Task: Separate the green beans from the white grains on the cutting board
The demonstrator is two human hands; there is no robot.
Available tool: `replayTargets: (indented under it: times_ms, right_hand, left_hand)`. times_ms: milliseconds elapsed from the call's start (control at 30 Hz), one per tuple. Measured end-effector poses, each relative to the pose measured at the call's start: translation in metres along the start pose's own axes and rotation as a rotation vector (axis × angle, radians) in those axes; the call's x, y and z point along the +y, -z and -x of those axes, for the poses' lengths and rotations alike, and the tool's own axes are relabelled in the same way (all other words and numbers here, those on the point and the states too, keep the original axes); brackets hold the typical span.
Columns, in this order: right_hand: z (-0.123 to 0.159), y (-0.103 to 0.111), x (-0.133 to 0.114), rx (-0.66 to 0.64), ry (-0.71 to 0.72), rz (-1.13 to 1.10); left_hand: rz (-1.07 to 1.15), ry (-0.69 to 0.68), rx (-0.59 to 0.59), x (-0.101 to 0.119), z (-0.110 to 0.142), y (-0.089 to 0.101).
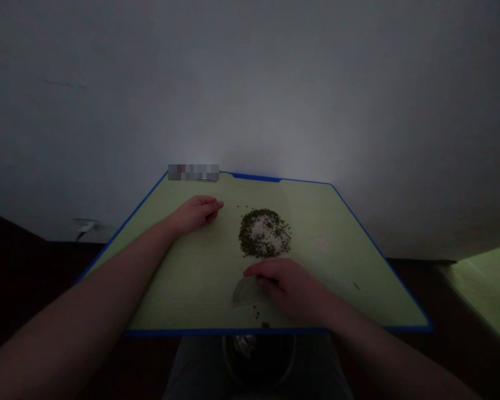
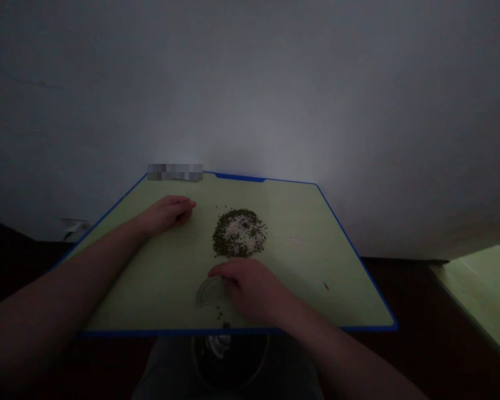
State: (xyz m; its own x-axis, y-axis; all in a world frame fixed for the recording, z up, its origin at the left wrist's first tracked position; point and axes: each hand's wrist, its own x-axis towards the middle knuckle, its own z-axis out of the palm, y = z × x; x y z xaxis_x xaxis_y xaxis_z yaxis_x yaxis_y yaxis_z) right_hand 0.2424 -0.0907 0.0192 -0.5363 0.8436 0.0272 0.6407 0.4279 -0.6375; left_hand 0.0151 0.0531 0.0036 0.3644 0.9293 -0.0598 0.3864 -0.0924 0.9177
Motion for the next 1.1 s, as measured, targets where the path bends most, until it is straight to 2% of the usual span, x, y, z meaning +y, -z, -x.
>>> replayTargets:
  times_ms: [167,367,567,833,1000,1100]
  right_hand:
    - [0.021,0.005,0.001,-0.028,-0.051,-0.017]
    - [0.045,0.003,0.001,0.027,-0.097,-0.017]
    - [0.055,0.003,0.003,0.076,-0.152,0.004]
    - [0.069,0.006,0.006,0.08,-0.281,-0.107]
    - [0.083,0.019,0.014,0.246,-0.341,-0.118]
    - [0.094,0.029,0.022,0.408,-0.287,0.079]
  left_hand:
    - [-0.004,-0.003,-0.008,-0.001,0.0,0.001]
    - [-0.004,-0.007,-0.004,-0.003,-0.001,0.001]
    - [-0.01,0.006,0.006,0.0,0.0,0.0]
    - [0.008,-0.021,-0.007,-0.004,-0.002,0.001]
    - [-0.01,-0.012,-0.006,-0.003,-0.001,0.001]
    - [-0.014,-0.011,-0.013,-0.003,-0.002,0.001]
